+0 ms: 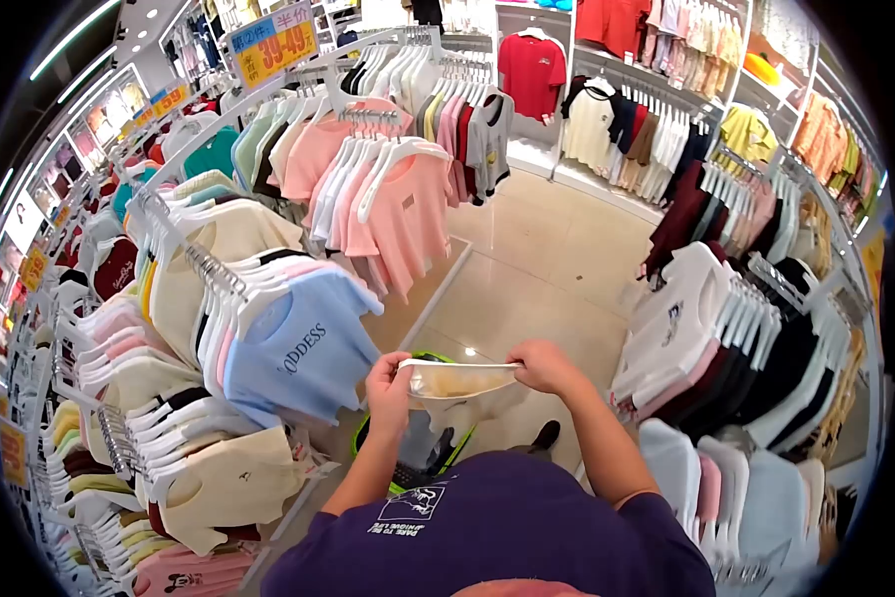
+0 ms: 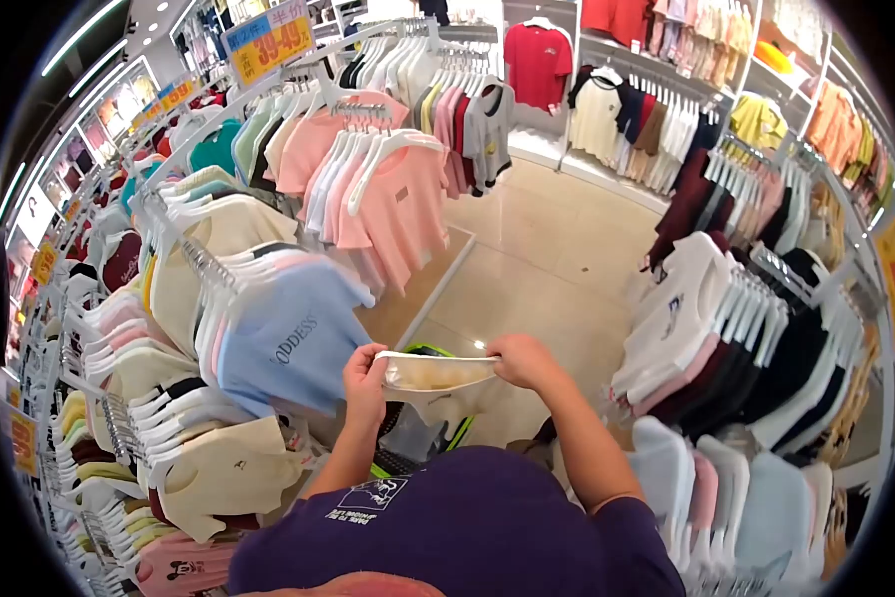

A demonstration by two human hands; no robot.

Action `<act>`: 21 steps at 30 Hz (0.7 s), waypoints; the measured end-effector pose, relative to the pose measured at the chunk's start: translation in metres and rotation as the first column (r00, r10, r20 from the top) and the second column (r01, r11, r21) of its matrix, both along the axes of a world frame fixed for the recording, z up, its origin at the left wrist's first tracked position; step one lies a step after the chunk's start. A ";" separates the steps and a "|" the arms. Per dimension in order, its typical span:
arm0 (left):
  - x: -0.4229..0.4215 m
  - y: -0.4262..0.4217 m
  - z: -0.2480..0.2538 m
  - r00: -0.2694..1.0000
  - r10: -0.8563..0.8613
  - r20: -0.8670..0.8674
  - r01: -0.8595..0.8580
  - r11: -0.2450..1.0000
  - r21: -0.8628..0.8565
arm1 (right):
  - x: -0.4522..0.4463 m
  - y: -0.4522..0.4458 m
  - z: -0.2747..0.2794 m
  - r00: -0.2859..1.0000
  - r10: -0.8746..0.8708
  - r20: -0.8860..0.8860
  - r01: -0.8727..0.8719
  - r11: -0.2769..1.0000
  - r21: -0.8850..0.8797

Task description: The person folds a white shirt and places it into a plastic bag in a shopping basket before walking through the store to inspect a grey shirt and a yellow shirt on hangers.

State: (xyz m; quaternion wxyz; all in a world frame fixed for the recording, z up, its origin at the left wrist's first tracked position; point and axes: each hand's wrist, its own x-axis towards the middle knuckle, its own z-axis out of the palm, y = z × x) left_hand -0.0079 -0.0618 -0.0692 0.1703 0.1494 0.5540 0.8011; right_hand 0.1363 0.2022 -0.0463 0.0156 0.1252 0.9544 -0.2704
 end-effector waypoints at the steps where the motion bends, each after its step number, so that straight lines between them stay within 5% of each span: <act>1: -0.005 0.014 -0.003 1.000 0.026 0.004 -0.026 1.000 -0.001 | -0.013 0.020 -0.005 1.000 0.015 -0.008 -0.015 1.000 -0.019; 9: -0.038 0.140 -0.012 0.966 0.260 0.016 -0.258 0.963 -0.079 | -0.099 0.174 -0.027 0.954 0.297 -0.041 -0.299 0.950 -0.093; 21: -0.073 0.225 0.011 0.868 0.495 0.028 -0.482 0.857 -0.182 | -0.232 0.276 -0.016 0.905 0.415 -0.091 -0.417 0.825 -0.382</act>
